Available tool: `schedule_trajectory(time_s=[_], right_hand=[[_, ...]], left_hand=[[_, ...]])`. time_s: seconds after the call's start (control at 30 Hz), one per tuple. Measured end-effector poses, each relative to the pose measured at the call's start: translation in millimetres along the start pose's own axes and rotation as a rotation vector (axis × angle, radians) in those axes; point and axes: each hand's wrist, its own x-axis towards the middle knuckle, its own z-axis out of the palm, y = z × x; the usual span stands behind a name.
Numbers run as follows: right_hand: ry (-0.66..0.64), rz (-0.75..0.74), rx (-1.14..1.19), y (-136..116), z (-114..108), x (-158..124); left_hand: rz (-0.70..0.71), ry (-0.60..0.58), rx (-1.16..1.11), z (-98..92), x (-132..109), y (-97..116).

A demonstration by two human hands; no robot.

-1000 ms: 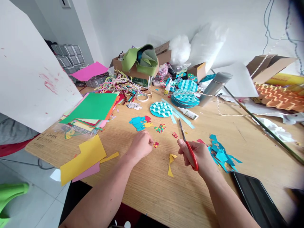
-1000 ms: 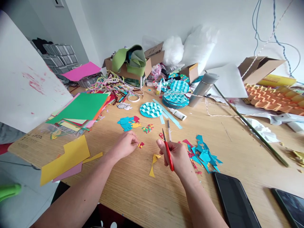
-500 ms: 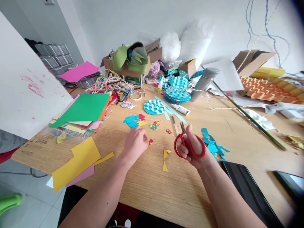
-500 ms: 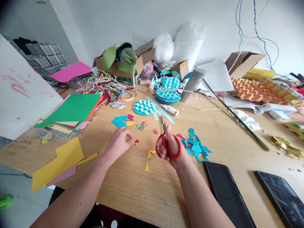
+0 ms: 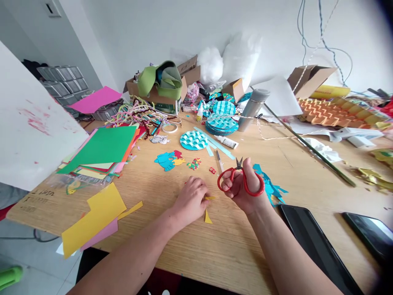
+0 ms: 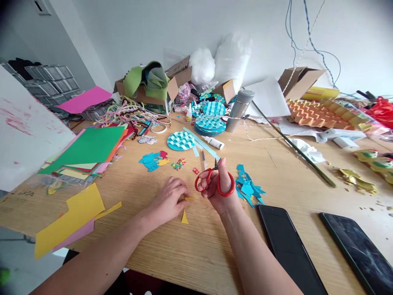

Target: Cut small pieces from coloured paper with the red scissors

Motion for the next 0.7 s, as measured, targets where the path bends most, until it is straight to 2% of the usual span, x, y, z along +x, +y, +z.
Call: schedule_trajectory(time_s=[0.1,0.27,0.33,0.4,0.5,0.6,0.7], right_hand=[[0.03,-0.04,-0.104,3.9,0.8,0.7],[0.044,-0.199,-0.402,16.2,-2.5,3.4],[-0.027,-0.272,-0.593,19.5,-3.0,2.4],[-0.163,-0.296,-0.72,21.0,-2.3,0.1],[-0.311,-0.233,-0.759,21.7,-0.5,-2.6],[-0.27,-0.197,-0.735,22.9,-0.2,-1.3],[-0.193,-0.229,-0.759,23.9,-0.1,0.9]], left_hand=[[-0.138,0.054,-0.244,-2.5,2.7,-2.3],[-0.504,0.174,-0.96,-12.5,8.1,-9.3],[-0.579,0.262,-1.141,-17.0,10.0,-11.4],[-0.609,0.319,-1.25,-20.5,11.4,-12.5],[-0.608,0.38,-1.313,-23.0,12.2,-13.7],[-0.602,0.415,-1.324,-23.2,12.0,-14.8],[-0.592,0.415,-1.35,-23.7,11.4,-14.5]])
